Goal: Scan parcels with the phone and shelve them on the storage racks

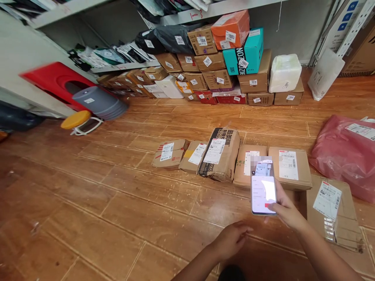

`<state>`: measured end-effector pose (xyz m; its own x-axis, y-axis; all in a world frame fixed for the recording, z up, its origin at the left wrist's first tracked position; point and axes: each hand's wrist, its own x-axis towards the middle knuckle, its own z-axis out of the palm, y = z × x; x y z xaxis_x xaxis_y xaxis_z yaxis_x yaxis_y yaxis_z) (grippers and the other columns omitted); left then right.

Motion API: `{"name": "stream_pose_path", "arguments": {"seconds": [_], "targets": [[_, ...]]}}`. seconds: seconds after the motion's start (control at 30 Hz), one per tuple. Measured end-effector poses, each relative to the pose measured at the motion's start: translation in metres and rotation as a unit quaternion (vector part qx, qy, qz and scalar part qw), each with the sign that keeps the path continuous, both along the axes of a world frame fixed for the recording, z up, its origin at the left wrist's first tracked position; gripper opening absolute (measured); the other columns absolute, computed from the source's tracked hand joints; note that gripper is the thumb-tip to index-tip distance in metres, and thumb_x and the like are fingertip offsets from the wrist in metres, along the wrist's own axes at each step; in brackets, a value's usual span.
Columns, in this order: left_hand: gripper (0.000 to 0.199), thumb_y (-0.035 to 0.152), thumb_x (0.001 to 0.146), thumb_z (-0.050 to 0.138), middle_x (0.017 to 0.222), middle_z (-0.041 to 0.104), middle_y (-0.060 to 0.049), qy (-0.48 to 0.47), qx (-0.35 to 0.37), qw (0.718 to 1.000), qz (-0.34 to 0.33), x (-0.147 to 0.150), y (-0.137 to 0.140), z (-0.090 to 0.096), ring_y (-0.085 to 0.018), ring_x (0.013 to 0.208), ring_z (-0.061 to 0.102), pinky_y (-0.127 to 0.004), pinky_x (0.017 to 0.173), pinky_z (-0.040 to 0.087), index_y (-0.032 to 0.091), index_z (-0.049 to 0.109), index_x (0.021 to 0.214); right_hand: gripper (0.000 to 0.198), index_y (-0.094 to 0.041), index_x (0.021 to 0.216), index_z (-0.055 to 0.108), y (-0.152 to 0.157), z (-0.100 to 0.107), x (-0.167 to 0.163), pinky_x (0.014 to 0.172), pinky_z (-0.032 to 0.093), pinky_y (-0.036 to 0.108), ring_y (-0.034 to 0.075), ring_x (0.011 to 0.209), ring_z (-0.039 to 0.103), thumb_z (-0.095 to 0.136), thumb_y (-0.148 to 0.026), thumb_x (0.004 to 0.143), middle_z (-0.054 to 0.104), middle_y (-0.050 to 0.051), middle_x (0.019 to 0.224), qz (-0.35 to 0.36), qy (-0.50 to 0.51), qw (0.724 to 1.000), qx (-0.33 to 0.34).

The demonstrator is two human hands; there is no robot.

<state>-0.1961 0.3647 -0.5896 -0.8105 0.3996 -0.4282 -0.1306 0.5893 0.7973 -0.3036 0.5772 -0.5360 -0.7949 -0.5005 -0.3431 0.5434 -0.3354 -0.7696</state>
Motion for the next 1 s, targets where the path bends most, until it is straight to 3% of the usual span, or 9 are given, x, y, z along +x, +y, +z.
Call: {"name": "stream_pose_path", "arguments": {"seconds": [0.13, 0.37, 0.47, 0.6, 0.73, 0.87, 1.0], "targets": [[0.033, 0.018, 0.091, 0.048, 0.116, 0.072, -0.006, 0.001, -0.008, 1.000, -0.010, -0.001, 0.002, 0.003, -0.019, 0.106, 0.066, -0.028, 0.095, 0.050, 0.023, 0.071, 0.114, 0.099, -0.034, 0.156, 0.024, 0.013, -0.004, 0.012, 0.044, 0.059, 0.028, 0.020, 0.073, 0.062, 0.072, -0.013, 0.072, 0.070, 0.003, 0.102, -0.052, -0.005, 0.998, 0.024], [0.034, 0.024, 0.094, 0.048, 0.115, 0.071, -0.006, 0.006, -0.023, 0.999, -0.037, 0.010, 0.004, 0.016, -0.020, 0.107, 0.066, -0.030, 0.095, 0.051, 0.025, 0.069, 0.121, 0.081, -0.038, 0.143, 0.047, 0.031, -0.006, 0.018, 0.043, 0.057, 0.025, 0.019, 0.075, 0.061, 0.078, -0.018, 0.070, 0.069, 0.003, 0.113, -0.154, -0.008, 0.987, 0.045], [0.038, 0.020, 0.091, 0.048, 0.119, 0.070, -0.008, 0.013, -0.025, 0.999, -0.039, 0.022, -0.006, 0.019, -0.022, 0.111, 0.065, -0.032, 0.099, 0.050, 0.024, 0.068, 0.123, 0.081, -0.038, 0.141, 0.049, 0.033, -0.002, 0.016, 0.044, 0.056, 0.025, 0.022, 0.079, 0.064, 0.078, -0.018, 0.069, 0.069, 0.005, 0.115, -0.169, -0.007, 0.984, 0.046], [0.040, 0.016, 0.089, 0.047, 0.120, 0.070, -0.007, 0.022, -0.024, 0.999, 0.013, 0.045, -0.020, 0.020, -0.021, 0.112, 0.064, -0.033, 0.103, 0.049, 0.025, 0.068, 0.122, 0.092, -0.038, 0.149, 0.040, 0.026, 0.003, 0.018, 0.042, 0.053, 0.026, 0.027, 0.085, 0.067, 0.074, -0.018, 0.067, 0.068, 0.009, 0.121, -0.160, -0.003, 0.987, 0.025], [0.037, 0.020, 0.090, 0.049, 0.116, 0.071, -0.005, -0.001, 0.001, 0.998, 0.062, 0.077, -0.027, 0.019, -0.020, 0.108, 0.065, -0.030, 0.100, 0.050, 0.027, 0.069, 0.120, 0.097, -0.035, 0.152, 0.035, 0.004, 0.000, 0.036, 0.040, 0.053, 0.028, 0.028, 0.079, 0.068, 0.071, -0.022, 0.064, 0.071, 0.009, 0.110, -0.151, -0.023, 0.988, -0.014], [0.032, 0.029, 0.092, 0.054, 0.118, 0.070, -0.004, -0.023, 0.025, 0.996, 0.078, 0.105, -0.037, 0.010, -0.020, 0.106, 0.065, -0.031, 0.099, 0.051, 0.032, 0.068, 0.121, 0.096, -0.035, 0.151, 0.033, -0.037, -0.009, 0.055, 0.039, 0.053, 0.028, 0.027, 0.075, 0.068, 0.076, -0.028, 0.065, 0.072, 0.007, 0.104, -0.109, -0.050, 0.992, -0.034], [0.028, 0.036, 0.095, 0.054, 0.114, 0.071, -0.003, -0.018, 0.046, 0.996, 0.077, 0.097, -0.052, 0.008, -0.020, 0.105, 0.065, -0.030, 0.099, 0.050, 0.031, 0.070, 0.118, 0.100, -0.033, 0.152, 0.030, -0.095, 0.002, 0.044, 0.035, 0.051, 0.027, 0.024, 0.065, 0.066, 0.075, -0.027, 0.063, 0.073, 0.005, 0.095, -0.079, -0.046, 0.995, -0.033]]}}
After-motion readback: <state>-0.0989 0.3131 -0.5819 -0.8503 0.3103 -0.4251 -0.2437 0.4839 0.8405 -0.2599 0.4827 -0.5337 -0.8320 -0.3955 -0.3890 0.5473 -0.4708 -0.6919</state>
